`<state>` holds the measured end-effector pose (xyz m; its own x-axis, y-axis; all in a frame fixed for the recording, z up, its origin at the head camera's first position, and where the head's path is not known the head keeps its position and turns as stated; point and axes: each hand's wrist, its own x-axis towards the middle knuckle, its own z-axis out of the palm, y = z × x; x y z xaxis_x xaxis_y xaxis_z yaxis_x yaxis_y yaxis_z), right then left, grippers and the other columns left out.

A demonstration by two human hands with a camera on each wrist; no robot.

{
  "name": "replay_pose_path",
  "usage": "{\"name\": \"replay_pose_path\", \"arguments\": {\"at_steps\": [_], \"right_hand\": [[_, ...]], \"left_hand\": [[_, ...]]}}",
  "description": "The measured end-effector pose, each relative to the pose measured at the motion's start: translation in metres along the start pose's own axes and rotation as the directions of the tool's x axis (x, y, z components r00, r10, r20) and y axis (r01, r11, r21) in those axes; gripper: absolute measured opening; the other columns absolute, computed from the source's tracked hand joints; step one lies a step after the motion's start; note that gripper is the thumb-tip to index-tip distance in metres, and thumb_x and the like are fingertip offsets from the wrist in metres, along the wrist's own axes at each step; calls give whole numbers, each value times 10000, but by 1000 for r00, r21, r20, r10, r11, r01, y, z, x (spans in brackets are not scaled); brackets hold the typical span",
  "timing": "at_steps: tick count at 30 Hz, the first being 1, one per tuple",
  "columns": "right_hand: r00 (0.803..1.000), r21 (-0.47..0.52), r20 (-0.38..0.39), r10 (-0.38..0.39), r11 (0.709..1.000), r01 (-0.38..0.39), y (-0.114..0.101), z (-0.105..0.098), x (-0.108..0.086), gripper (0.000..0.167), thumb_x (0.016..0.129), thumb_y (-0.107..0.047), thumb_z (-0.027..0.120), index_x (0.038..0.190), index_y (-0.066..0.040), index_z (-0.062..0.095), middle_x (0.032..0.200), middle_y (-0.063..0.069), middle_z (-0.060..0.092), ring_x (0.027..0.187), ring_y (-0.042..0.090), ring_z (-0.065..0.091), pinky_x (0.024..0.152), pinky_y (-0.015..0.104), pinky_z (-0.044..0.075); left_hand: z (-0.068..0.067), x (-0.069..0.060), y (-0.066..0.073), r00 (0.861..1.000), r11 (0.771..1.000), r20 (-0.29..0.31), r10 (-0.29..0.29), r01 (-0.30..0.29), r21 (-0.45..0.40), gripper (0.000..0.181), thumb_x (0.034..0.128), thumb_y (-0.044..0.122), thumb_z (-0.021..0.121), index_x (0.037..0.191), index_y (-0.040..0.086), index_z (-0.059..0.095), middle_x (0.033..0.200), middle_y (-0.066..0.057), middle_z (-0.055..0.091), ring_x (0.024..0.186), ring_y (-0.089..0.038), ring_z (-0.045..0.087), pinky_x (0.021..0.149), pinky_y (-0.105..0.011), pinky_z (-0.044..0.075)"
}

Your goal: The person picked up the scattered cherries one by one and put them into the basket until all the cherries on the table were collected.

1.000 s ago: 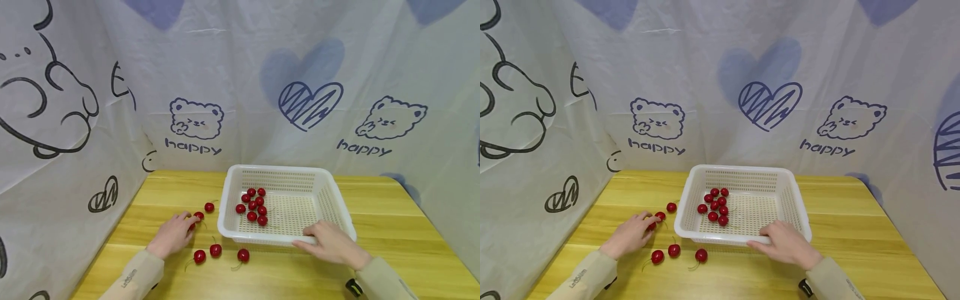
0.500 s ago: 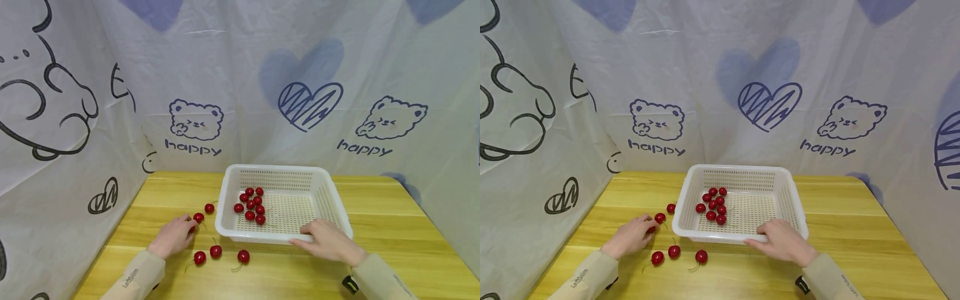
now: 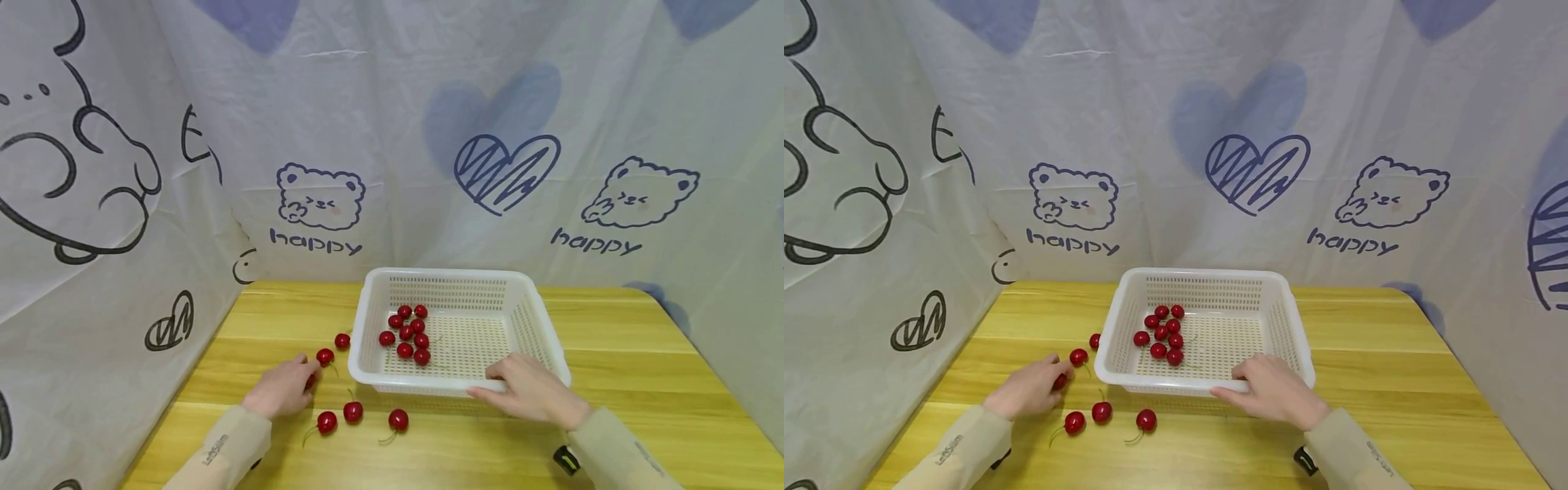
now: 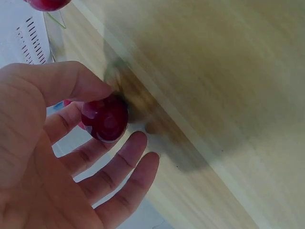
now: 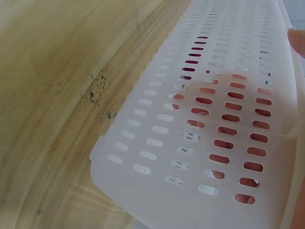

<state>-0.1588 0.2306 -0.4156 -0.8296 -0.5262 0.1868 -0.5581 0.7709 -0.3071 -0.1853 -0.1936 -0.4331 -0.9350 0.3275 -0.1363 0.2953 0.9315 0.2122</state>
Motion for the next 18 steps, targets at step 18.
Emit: {"name": "replay_pose_path", "arguments": {"at_steps": [18], "right_hand": [[1000, 9, 22, 18, 1000, -19, 0, -1, 1, 493, 935, -621, 586, 583, -295, 474, 498, -210, 339, 451, -50, 293, 447, 152, 293]], "left_hand": [[1, 8, 4, 1000, 998, -14, -21, 20, -65, 180, 839, -48, 670, 841, 114, 591, 826, -26, 516, 746, -177, 479, 680, -324, 463]]}}
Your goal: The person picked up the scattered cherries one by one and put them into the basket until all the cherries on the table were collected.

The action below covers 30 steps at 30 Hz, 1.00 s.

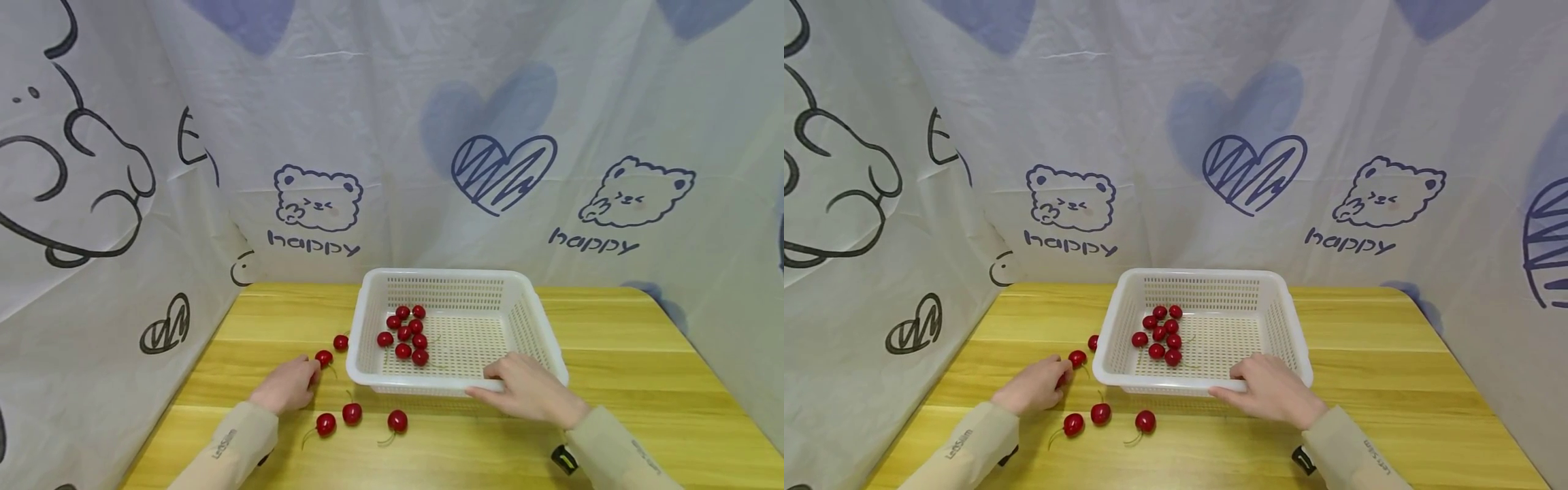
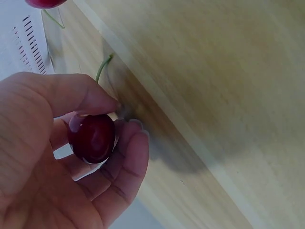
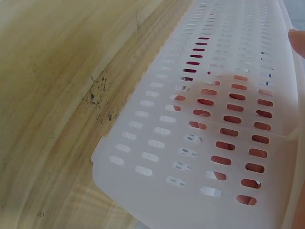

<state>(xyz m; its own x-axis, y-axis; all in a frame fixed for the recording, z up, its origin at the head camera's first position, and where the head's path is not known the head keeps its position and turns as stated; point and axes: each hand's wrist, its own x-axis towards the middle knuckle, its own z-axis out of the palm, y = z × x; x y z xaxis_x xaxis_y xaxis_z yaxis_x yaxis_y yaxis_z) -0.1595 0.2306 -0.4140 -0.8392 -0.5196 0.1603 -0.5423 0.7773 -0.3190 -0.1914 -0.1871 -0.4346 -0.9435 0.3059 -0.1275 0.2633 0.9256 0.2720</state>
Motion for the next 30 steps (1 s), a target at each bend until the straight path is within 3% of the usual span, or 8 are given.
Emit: {"name": "replay_pose_path", "arguments": {"at_steps": [19, 30], "right_hand": [[1000, -12, -8, 0, 1000, 0, -1, 0, 0, 484, 936, -626, 580, 595, -294, 490, 501, -206, 343, 451, -47, 295, 448, 156, 293], [999, -43, -33, -21, 999, 20, -1, 1, -1, 464, 931, -597, 610, 593, -304, 486, 504, -213, 344, 456, -49, 297, 452, 156, 290]], "left_hand": [[-8, 2, 0, 998, 998, -28, 61, -60, 33, 127, 825, -24, 713, 888, 82, 679, 850, -43, 683, 819, -186, 642, 786, -383, 583], [-22, 4, 4, 996, 996, -57, 62, -58, 70, 120, 825, -3, 711, 928, 55, 698, 893, -72, 706, 790, -193, 636, 708, -370, 574]]}}
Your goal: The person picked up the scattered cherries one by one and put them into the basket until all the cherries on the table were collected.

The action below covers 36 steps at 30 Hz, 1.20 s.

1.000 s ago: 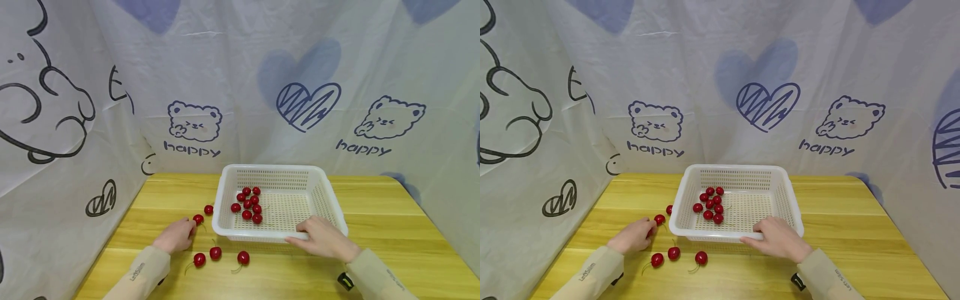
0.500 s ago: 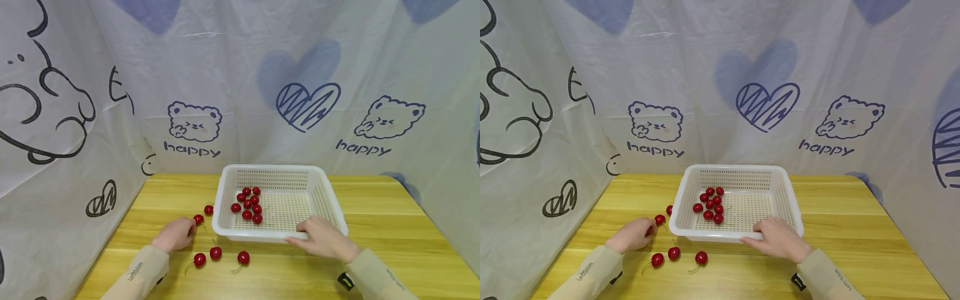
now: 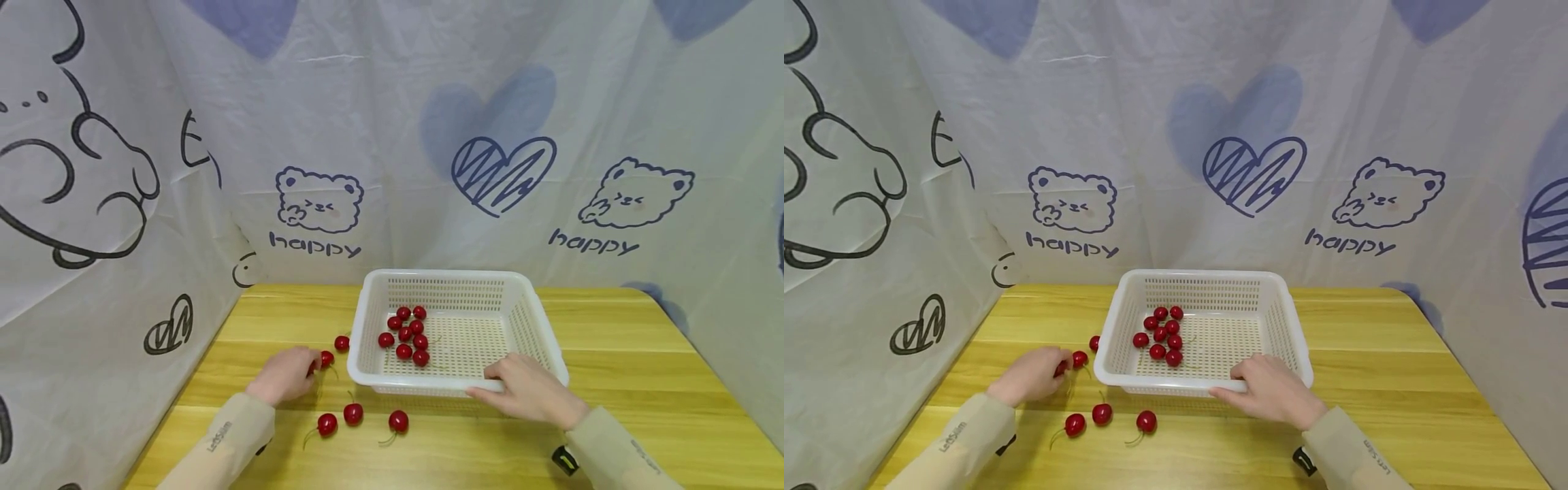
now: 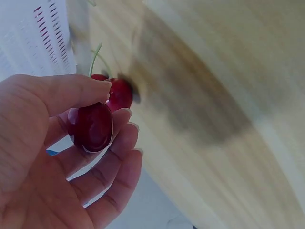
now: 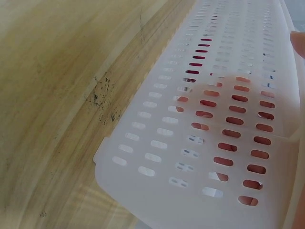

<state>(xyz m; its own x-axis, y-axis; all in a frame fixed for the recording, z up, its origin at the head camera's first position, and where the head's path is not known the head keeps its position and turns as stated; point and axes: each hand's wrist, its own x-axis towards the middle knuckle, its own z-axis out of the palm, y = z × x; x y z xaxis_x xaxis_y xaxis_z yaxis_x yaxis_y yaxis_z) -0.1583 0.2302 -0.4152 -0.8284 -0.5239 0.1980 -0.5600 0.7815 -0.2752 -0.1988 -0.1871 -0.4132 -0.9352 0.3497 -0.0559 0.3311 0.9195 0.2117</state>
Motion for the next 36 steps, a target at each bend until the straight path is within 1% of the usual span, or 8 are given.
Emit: {"name": "replay_pose_path", "arguments": {"at_steps": [5, 8, 11, 15, 22, 29, 33, 36], "right_hand": [[1000, 11, 10, 7, 1000, -8, 0, 0, 0, 467, 935, -608, 595, 599, -301, 491, 505, -211, 350, 455, -49, 299, 453, 155, 296], [1000, 17, 11, 10, 1000, -10, 0, 0, 0, 470, 936, -607, 593, 598, -299, 487, 505, -210, 346, 455, -50, 297, 453, 156, 295], [1000, 15, 7, 7, 1000, -7, 1, -1, -1, 470, 937, -603, 596, 595, -301, 482, 503, -212, 340, 454, -51, 293, 452, 156, 291], [1000, 7, 1, 1, 1000, -1, 1, -1, -1, 470, 937, -600, 598, 596, -299, 481, 504, -211, 335, 455, -53, 290, 452, 154, 288], [1000, 15, 10, 3, 1000, -3, 0, 0, 0, 467, 938, -607, 592, 603, -295, 496, 505, -211, 354, 452, -54, 299, 449, 152, 302], [1000, 21, 10, -4, 1000, 4, 1, 1, 1, 473, 935, -608, 594, 593, -297, 497, 500, -215, 371, 444, -57, 309, 443, 150, 315], [1000, 26, 24, -4, 1000, 3, 1, 2, 1, 466, 934, -616, 588, 602, -296, 521, 506, -213, 394, 448, -56, 326, 445, 150, 330], [1000, 27, 29, -8, 1000, 7, 0, 3, 1, 462, 937, -611, 587, 608, -292, 532, 517, -211, 407, 459, -55, 337, 452, 151, 336]], "left_hand": [[-10, 5, 4, 1000, 1000, -22, 16, -16, 9, 112, 814, -16, 710, 846, 72, 650, 778, -23, 637, 703, -159, 552, 644, -325, 509], [-18, 10, 7, 999, 999, -36, 31, -30, 19, 119, 823, -21, 707, 829, 73, 634, 759, -20, 616, 692, -162, 529, 640, -316, 489], [-28, 16, 11, 997, 998, -60, 55, -52, 42, 101, 827, -7, 722, 863, 61, 656, 801, -42, 659, 718, -169, 569, 675, -333, 531], [-41, 23, 16, 993, 996, -86, 75, -71, 47, 112, 828, 8, 740, 913, 38, 674, 869, -80, 701, 765, -194, 625, 723, -361, 573], [-60, 33, 25, 989, 997, -127, 76, -74, 22, 119, 863, 50, 749, 955, 23, 679, 921, -93, 645, 798, -207, 608, 743, -360, 577], [-71, 43, 39, 979, 996, -184, 90, -90, 7, 134, 891, 89, 749, 1000, 27, 701, 1013, -110, 556, 842, -229, 585, 802, -371, 582], [-76, 50, 54, 973, 993, -203, 108, -116, -29, 213, 909, 111, 736, 1097, 15, 706, 1054, -120, 549, 870, -229, 596, 826, -368, 591], [-76, 57, 64, 969, 989, -211, 126, -139, -46, 298, 922, 143, 729, 1186, 9, 694, 1073, -123, 565, 890, -226, 618, 831, -355, 599]]}}
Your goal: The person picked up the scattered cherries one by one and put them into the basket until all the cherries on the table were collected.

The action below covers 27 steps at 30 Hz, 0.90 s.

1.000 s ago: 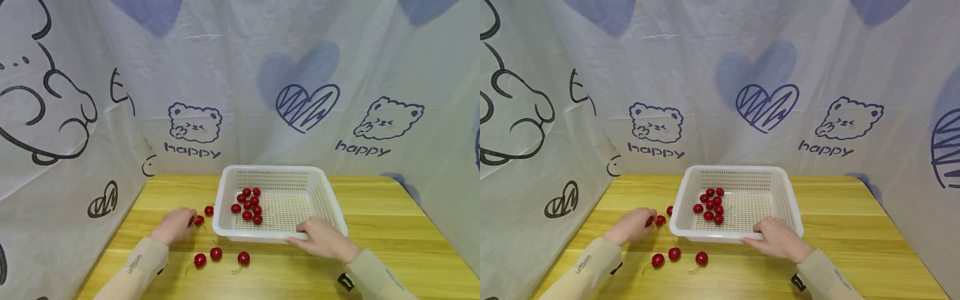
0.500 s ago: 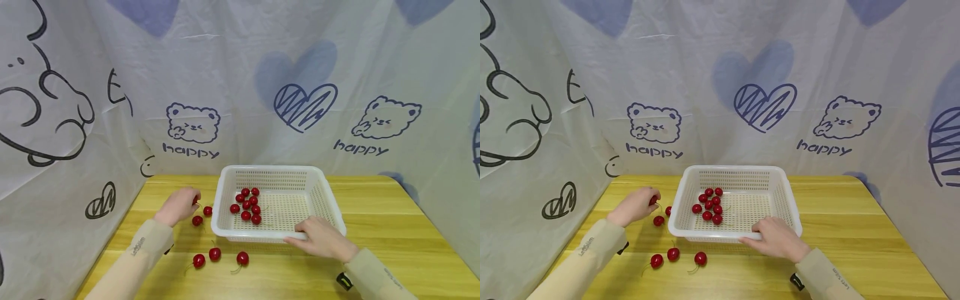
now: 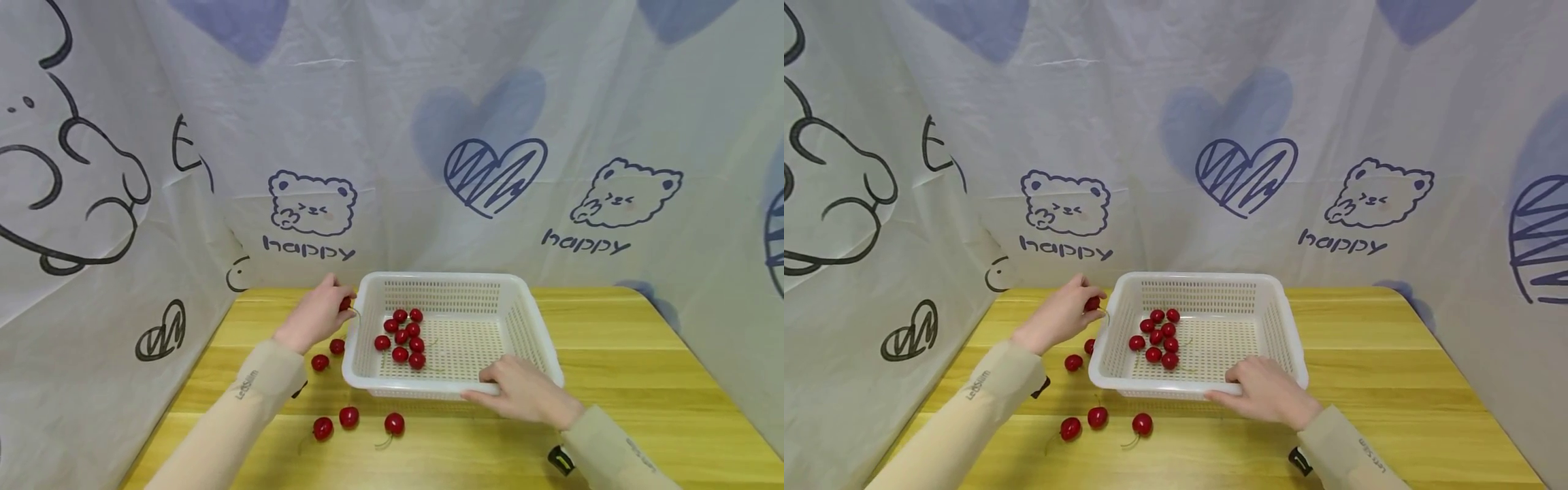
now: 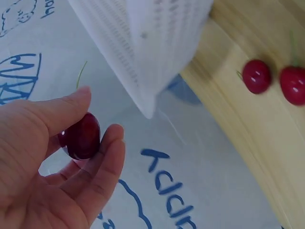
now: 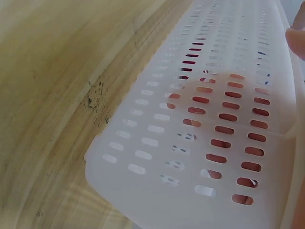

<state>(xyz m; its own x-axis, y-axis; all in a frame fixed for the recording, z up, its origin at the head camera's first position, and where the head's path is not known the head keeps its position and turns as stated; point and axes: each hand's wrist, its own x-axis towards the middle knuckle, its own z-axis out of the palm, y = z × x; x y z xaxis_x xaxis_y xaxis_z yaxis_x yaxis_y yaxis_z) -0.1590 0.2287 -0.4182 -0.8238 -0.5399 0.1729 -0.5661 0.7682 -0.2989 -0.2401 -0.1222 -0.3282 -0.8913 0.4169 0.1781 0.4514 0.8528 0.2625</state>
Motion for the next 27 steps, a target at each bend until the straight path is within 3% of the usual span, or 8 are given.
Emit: {"name": "replay_pose_path", "arguments": {"at_steps": [7, 17, 24, 27], "right_hand": [[1000, 2, 14, -5, 1000, 5, -5, -1, -4, 448, 946, -605, 577, 633, -286, 553, 520, -208, 394, 464, -54, 329, 468, 149, 338], [999, -12, -26, -33, 999, 33, -12, -2, -9, 463, 941, -583, 603, 600, -285, 507, 518, -217, 356, 478, -56, 306, 469, 143, 307], [999, -25, -25, -22, 999, 21, -13, 1, -11, 458, 942, -603, 587, 612, -291, 529, 521, -221, 374, 479, -56, 315, 465, 144, 308], [999, -35, -28, -22, 999, 22, -13, 1, -11, 466, 944, -604, 584, 607, -290, 510, 519, -216, 357, 481, -50, 307, 467, 147, 296]], "left_hand": [[4, 14, 22, 1000, 1000, -1, 27, -27, 0, 418, 924, 212, 730, 1306, 62, 646, 1140, -111, 606, 938, -225, 648, 829, -345, 603], [14, 36, 54, 993, 993, -1, 118, -118, -4, 443, 905, 211, 752, 1320, 110, 635, 1251, -74, 696, 1130, -262, 666, 1029, -416, 536], [31, 51, 76, 972, 971, 12, 235, -234, -37, 373, 900, 174, 759, 1250, 82, 669, 1162, -68, 738, 1049, -224, 688, 1007, -365, 541], [40, 55, 84, 969, 969, 45, 244, -242, -54, 330, 907, 153, 750, 1224, 96, 676, 1144, -43, 742, 998, -179, 685, 958, -326, 564]]}}
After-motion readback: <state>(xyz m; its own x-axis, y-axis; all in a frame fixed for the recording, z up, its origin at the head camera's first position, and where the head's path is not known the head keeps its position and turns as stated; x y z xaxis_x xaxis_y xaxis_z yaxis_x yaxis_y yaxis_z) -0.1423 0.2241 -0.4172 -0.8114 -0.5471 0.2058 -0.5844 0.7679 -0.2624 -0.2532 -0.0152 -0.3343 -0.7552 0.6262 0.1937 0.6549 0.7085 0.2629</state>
